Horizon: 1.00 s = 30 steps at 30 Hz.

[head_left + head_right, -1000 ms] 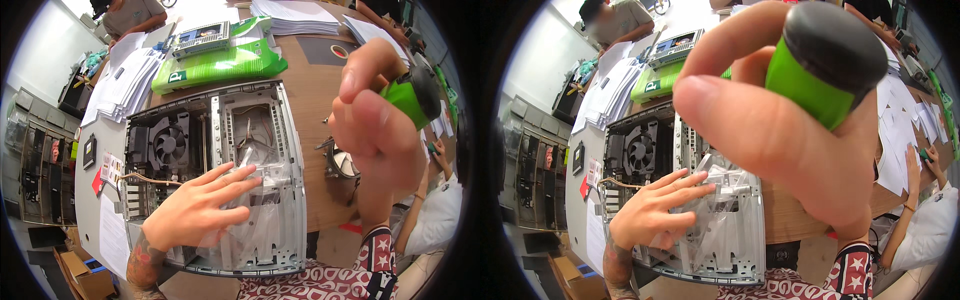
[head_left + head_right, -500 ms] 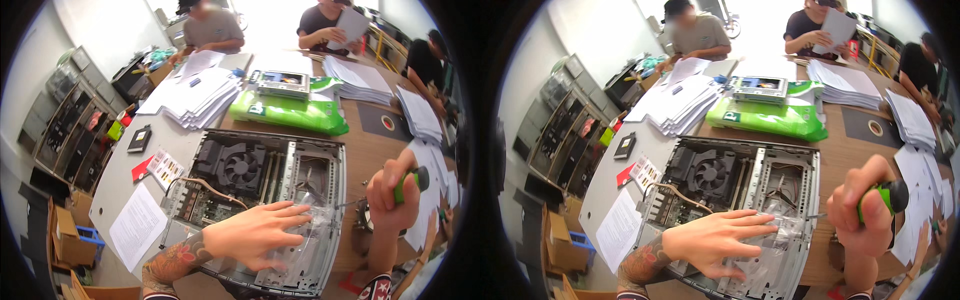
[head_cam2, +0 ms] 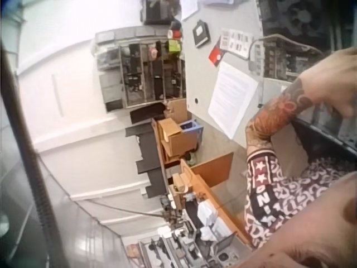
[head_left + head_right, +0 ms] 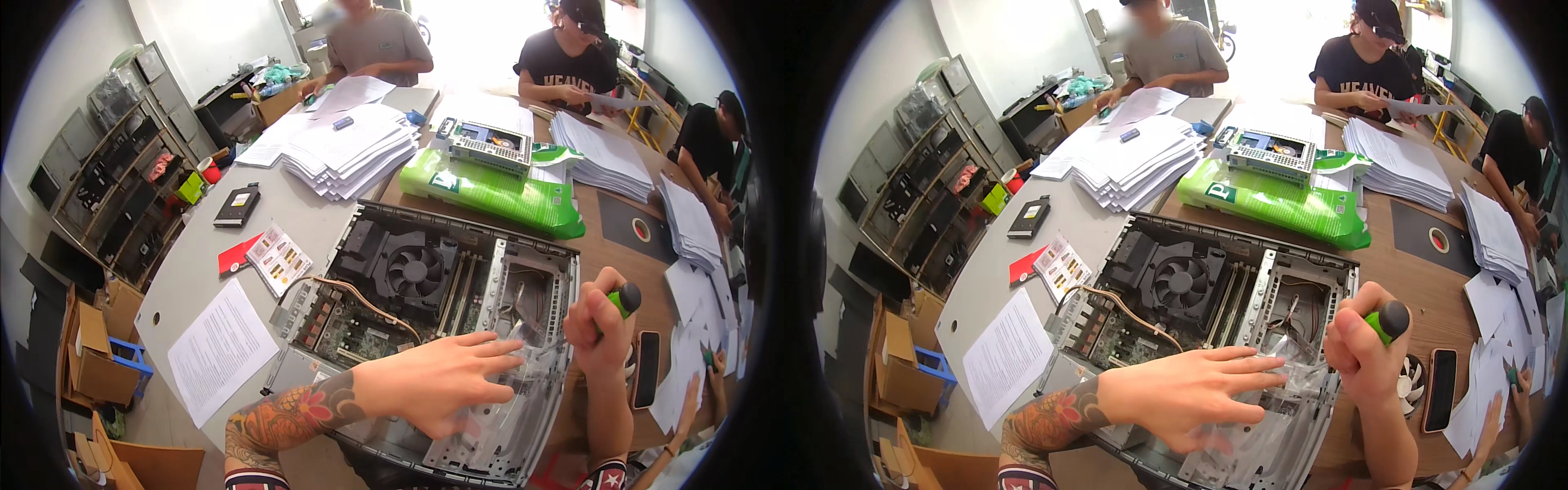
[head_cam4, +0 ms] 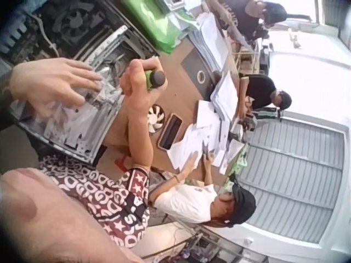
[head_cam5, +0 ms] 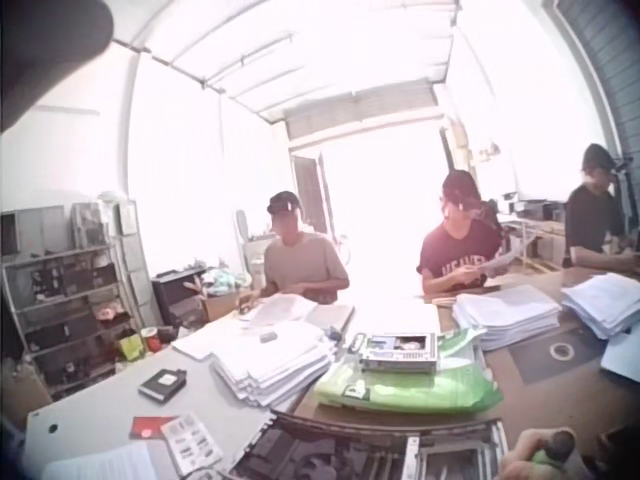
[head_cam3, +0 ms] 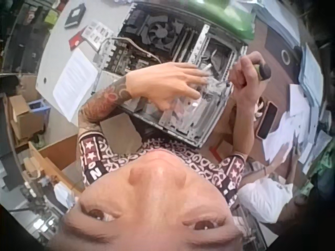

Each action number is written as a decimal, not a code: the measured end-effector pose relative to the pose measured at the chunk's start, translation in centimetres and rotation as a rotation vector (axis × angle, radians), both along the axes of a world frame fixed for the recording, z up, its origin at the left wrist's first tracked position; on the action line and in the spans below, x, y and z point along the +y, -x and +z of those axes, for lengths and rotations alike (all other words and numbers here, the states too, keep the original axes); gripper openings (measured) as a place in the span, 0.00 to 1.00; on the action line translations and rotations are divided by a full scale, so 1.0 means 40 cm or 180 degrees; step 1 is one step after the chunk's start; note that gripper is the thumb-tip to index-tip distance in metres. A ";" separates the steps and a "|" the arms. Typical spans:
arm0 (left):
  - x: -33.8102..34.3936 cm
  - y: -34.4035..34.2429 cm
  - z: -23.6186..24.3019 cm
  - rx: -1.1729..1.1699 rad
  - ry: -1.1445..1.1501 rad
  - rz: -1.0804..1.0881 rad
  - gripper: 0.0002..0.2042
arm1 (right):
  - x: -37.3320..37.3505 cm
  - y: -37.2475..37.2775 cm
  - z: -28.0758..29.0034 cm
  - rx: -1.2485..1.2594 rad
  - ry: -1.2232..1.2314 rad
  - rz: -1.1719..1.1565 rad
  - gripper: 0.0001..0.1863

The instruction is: The person uses a screwdriver to remove and replace components inside an open computer chassis, handling a clear plastic part and managing internal wires.

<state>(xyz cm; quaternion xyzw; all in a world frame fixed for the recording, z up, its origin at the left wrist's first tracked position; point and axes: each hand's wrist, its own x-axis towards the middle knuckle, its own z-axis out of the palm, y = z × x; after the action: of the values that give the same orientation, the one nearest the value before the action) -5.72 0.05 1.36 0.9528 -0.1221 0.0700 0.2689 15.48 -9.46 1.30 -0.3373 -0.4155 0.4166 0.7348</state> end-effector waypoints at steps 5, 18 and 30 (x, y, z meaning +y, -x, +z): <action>-0.005 -0.019 0.021 0.0227 -0.0028 0.0091 0.17 | -0.004 -0.010 0.009 0.0239 0.0289 -0.0144 0.13; -0.027 -0.075 0.024 0.0082 -0.0149 0.0084 0.16 | -0.054 -0.007 0.052 -0.0784 0.0585 -0.0525 0.13; -0.022 -0.064 0.003 0.0049 -0.0152 0.0140 0.15 | -0.036 -0.001 0.040 -0.0589 0.0554 -0.0358 0.12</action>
<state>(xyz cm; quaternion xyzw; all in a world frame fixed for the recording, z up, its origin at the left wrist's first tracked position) -3.15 -0.84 1.50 0.9619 -0.1007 0.0656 0.2455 15.54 -10.89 2.90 -0.4595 -0.4242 0.3763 0.6836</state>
